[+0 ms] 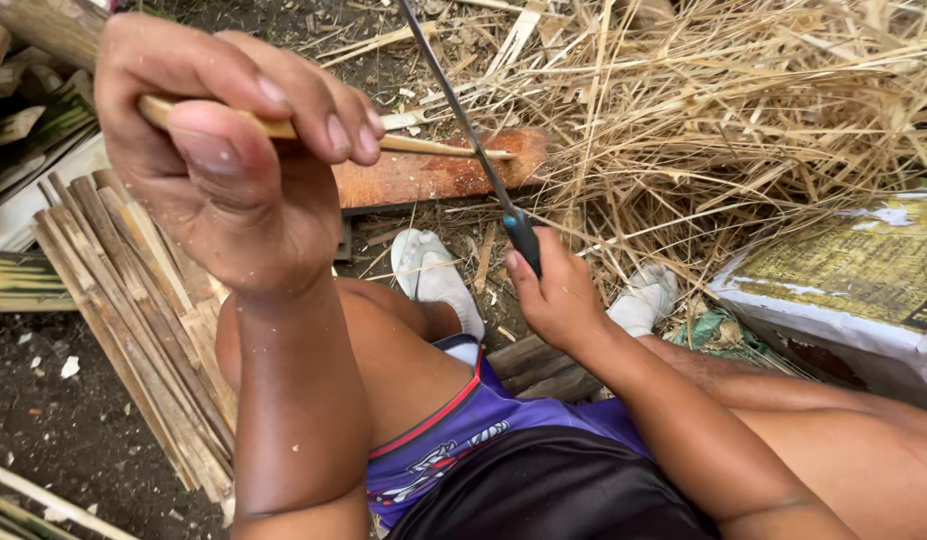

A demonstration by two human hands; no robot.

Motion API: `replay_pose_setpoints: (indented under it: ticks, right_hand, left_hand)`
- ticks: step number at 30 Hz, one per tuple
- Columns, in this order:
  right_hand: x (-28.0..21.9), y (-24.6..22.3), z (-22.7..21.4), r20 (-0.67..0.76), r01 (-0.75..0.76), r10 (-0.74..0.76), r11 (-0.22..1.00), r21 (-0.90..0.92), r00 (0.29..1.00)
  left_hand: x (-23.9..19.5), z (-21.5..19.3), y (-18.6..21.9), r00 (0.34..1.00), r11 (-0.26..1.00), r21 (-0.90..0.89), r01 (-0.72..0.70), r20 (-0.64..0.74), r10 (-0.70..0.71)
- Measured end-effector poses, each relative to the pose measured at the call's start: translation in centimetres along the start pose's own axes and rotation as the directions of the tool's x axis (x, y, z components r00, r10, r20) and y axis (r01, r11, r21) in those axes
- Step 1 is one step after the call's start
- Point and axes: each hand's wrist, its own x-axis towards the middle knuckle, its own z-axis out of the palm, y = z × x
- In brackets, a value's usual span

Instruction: The person sits on the ground and uses a knife to sharpen the ends of bamboo sticks. They repeatedly pick up sticks, hold them against a brick, and scrape the knife along the surface to create a point, then place the sharpened sticks into a pile.

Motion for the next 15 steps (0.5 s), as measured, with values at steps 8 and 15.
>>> replay_pose_setpoints:
  ticks: [8, 15]
  right_hand:
    - [3.2, 7.9, 3.3, 0.003, -0.228, 0.232, 0.959, -0.167, 0.973]
    - [0.9, 16.2, 6.1, 0.029, -0.099, 0.101, 0.994, -0.04, 0.995]
  left_hand:
    - [-0.1, -0.2, -0.5, 0.998, 0.998, 0.044, -0.036, -0.048, 0.039]
    - [-0.9, -0.7, -0.9, 0.996, 1.0, 0.019, -0.003, -0.084, 0.005]
